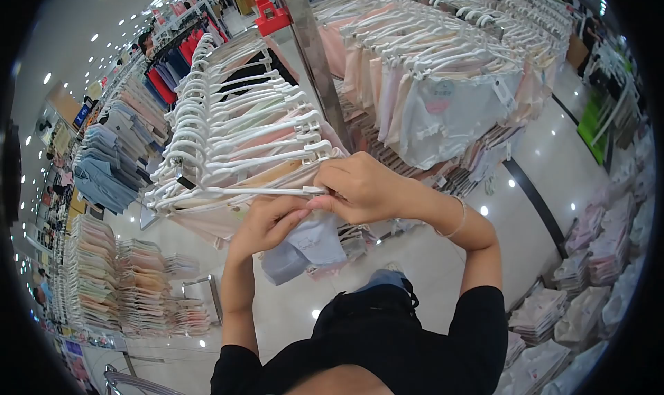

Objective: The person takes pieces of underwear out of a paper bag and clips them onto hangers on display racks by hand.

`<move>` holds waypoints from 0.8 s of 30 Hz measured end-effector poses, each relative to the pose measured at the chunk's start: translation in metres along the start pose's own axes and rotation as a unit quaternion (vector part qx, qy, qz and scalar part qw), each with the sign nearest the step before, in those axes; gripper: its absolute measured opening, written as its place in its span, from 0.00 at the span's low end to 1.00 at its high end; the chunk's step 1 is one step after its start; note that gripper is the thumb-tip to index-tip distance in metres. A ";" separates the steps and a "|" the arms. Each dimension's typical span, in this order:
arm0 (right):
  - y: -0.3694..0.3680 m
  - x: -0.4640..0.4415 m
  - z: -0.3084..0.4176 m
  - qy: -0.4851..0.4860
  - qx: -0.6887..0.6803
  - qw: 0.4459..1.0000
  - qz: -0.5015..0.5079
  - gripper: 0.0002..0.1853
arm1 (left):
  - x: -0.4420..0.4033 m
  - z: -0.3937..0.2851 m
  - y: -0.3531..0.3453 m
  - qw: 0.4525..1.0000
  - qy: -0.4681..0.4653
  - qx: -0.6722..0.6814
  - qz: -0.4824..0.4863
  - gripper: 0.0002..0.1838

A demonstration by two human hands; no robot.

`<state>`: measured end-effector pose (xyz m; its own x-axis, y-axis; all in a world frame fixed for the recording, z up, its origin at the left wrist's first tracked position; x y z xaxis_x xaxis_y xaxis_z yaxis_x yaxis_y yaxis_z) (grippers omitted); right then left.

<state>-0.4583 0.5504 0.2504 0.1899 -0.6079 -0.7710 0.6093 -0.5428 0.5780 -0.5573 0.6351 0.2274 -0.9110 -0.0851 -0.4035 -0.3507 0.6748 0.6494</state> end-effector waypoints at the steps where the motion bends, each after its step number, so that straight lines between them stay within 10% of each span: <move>1: 0.000 0.000 -0.001 -0.003 -0.002 1.000 -0.002 0.10 | 0.000 0.001 0.001 1.000 0.007 0.002 -0.003 0.06; 24: -0.003 -0.006 -0.001 -0.069 -0.033 0.995 0.061 0.11 | 0.001 0.004 -0.001 0.996 0.035 0.030 -0.075 0.08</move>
<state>-0.4600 0.5562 0.2533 0.1603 -0.7428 -0.6500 0.6384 -0.4242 0.6422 -0.5570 0.6370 0.2241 -0.8627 -0.2385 -0.4459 -0.4730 0.6923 0.5450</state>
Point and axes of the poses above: each hand's wrist, its own x-axis away from the middle knuckle, its own y-axis out of the back of the hand, z = x × y, the point moved 5 cm from there along -x, towards the middle knuckle, and after that the axes turned 3 degrees about -z, right-handed, at the moved point
